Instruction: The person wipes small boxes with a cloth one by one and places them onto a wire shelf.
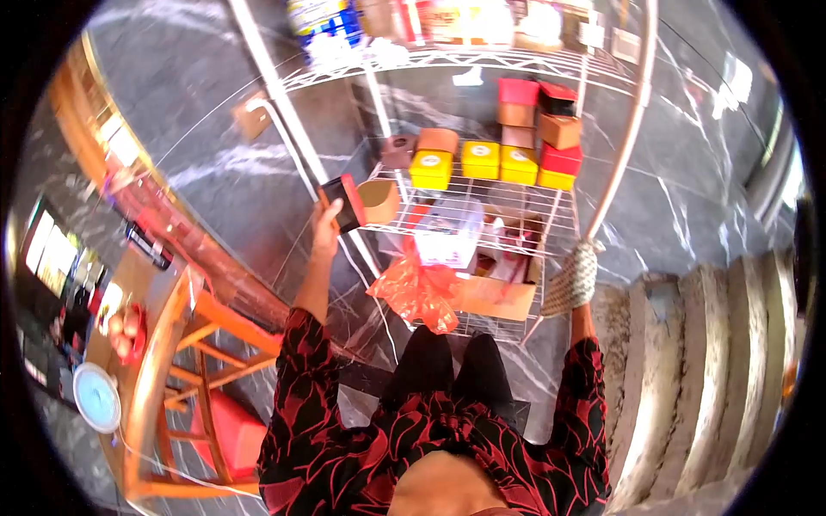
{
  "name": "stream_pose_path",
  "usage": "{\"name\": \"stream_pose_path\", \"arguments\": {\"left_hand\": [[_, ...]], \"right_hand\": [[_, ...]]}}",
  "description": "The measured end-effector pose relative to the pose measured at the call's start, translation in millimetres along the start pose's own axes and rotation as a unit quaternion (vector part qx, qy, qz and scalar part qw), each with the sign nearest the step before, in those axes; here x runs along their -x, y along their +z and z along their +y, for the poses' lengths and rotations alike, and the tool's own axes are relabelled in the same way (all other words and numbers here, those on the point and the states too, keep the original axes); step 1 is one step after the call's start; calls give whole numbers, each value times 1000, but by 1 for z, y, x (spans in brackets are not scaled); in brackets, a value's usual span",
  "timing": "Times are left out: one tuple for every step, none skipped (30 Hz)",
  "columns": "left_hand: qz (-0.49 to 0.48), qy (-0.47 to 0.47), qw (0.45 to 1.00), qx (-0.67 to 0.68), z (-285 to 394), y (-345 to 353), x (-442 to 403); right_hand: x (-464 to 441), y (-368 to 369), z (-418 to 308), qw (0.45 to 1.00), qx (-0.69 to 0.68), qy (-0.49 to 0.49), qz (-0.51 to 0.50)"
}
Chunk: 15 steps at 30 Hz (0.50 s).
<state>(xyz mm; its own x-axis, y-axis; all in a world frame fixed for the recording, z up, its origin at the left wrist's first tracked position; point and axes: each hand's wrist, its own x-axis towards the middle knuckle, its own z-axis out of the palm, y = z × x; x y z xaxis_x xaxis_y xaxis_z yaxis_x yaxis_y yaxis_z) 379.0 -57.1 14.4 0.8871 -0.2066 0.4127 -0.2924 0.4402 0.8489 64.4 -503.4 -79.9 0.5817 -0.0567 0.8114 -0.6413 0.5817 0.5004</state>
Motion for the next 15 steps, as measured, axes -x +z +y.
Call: {"name": "stream_pose_path", "arguments": {"left_hand": [[4, 1, 1000, 0, 18, 18, 9], [8, -3, 1000, -8, 3, 2, 1], [10, -13, 1000, -6, 5, 1, 2], [-24, -26, 999, -27, 8, -1, 3], [-11, -41, 999, -27, 24, 11, 13], [-9, -29, 999, -13, 31, 17, 16], [-8, -35, 998, -47, 26, 10, 13], [-8, -42, 996, -81, 21, 5, 7], [-2, -42, 997, -58, 8, 0, -1], [2, -44, 998, -36, -2, -1, -5], [30, 8, 998, -56, -12, 0, -9], [33, -53, 995, -79, 6, 5, -1], [40, -56, 995, -76, 12, 10, 2], [47, -60, 994, -74, 14, 13, 2], [28, -71, 995, -70, 16, 12, 3]], "right_hand": [[2, 2, -6, 995, 73, 64, 33], [1, 1, -7, 988, 105, 99, 56], [2, 1, -9, 978, 136, 136, 76], [5, -4, -12, 988, -6, 148, 31], [5, -9, -12, 977, -148, 154, -13], [7, -8, -17, 917, -360, 165, -48], [9, -6, -21, 810, -547, 197, -77], [9, -2, -22, 714, -665, 202, -81], [8, 2, -24, 602, -765, 212, -84], [6, 5, -17, 586, -784, 194, -75], [3, 6, -12, 570, -800, 176, -68], [3, 7, -13, 567, -804, 171, -60], [4, 8, -13, 536, -820, 156, -128], [6, 10, -15, 503, -830, 140, -196], [9, 10, -16, 466, -835, 123, -265]]}}
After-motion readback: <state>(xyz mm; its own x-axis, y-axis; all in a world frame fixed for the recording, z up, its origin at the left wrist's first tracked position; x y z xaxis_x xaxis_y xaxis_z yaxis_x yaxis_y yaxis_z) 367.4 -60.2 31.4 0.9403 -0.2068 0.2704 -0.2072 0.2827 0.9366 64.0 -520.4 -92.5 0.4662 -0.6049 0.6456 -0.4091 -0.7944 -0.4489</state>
